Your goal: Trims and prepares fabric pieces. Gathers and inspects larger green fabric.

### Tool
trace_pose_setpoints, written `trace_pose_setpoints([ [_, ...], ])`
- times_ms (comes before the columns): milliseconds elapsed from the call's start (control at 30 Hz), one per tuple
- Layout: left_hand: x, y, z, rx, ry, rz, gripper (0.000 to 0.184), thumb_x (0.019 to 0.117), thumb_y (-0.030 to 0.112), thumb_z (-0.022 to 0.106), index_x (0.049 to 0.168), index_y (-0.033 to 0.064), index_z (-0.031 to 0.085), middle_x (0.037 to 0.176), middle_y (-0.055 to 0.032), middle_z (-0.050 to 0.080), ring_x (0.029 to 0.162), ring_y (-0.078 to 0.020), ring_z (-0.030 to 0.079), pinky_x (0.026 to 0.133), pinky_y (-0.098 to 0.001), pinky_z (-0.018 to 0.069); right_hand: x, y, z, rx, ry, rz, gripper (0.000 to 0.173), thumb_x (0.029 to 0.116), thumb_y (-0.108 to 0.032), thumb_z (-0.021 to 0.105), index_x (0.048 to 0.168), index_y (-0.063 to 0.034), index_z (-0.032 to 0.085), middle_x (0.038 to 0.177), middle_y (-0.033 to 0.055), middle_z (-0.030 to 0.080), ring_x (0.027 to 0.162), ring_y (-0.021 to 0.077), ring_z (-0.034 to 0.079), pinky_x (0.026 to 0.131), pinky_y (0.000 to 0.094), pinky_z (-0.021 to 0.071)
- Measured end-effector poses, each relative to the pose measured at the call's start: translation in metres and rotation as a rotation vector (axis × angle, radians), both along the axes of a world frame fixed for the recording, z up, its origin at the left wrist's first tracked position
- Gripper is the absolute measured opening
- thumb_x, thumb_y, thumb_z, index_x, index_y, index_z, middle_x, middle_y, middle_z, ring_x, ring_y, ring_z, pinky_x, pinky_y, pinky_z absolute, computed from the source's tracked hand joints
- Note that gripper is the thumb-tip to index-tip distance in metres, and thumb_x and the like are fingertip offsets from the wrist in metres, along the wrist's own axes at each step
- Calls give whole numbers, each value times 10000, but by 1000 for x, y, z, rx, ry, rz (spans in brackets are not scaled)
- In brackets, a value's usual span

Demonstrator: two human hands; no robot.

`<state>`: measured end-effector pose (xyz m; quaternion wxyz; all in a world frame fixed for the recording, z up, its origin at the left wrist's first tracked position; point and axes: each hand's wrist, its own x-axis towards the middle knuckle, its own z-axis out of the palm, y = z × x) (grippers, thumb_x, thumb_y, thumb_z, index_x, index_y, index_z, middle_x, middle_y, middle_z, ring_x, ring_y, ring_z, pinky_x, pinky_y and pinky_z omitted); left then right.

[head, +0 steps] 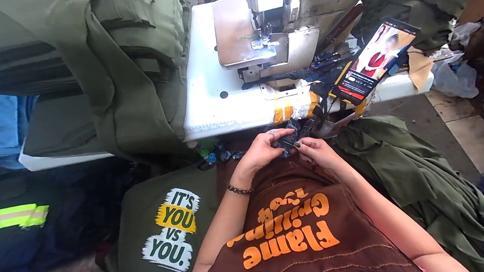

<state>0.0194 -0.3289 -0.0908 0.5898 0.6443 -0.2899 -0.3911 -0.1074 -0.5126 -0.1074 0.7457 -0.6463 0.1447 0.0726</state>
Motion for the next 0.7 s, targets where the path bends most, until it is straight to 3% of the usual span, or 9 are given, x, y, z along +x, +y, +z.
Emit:
trace_pose_setpoints([
  [233,0,0,-1,0,23,-1,567,826,-158,676,1345,69,659,1370,-44,629,968,-85,677,839,-266,584,-1,-3,3,12,71,38,257,1074,-197,489,1063,-46,697,624,-87,548,479,-31,416,451,131,330],
  [433,-2,-6,-4,-5,14,-51,616,826,-140,690,1390,99,627,1373,-32,625,936,-71,669,814,-260,580,8,4,-1,-2,34,-30,234,1043,-146,543,834,-81,624,562,-81,500,464,-19,415,451,143,322],
  [533,-1,-7,-4,53,-32,-19,735,802,-126,710,1456,179,573,1385,-44,573,766,-78,613,670,-256,551,9,2,-4,-34,72,-46,226,1056,-141,520,912,-46,666,576,-82,502,461,-21,403,445,144,323],
  [633,0,-6,-3,142,-87,21,796,788,-108,748,1486,200,522,1451,-57,530,730,-90,600,626,-264,532,5,-3,-3,-57,159,40,300,1097,-212,437,1017,-42,671,595,-96,505,458,-25,392,441,147,318],
  [700,-1,-8,-4,164,-106,37,829,777,-103,754,1501,212,499,1459,-66,520,712,-96,594,609,-271,523,3,-3,-2,-51,148,41,267,1082,-247,472,1030,-62,657,590,-108,490,460,-30,392,445,142,320],
])
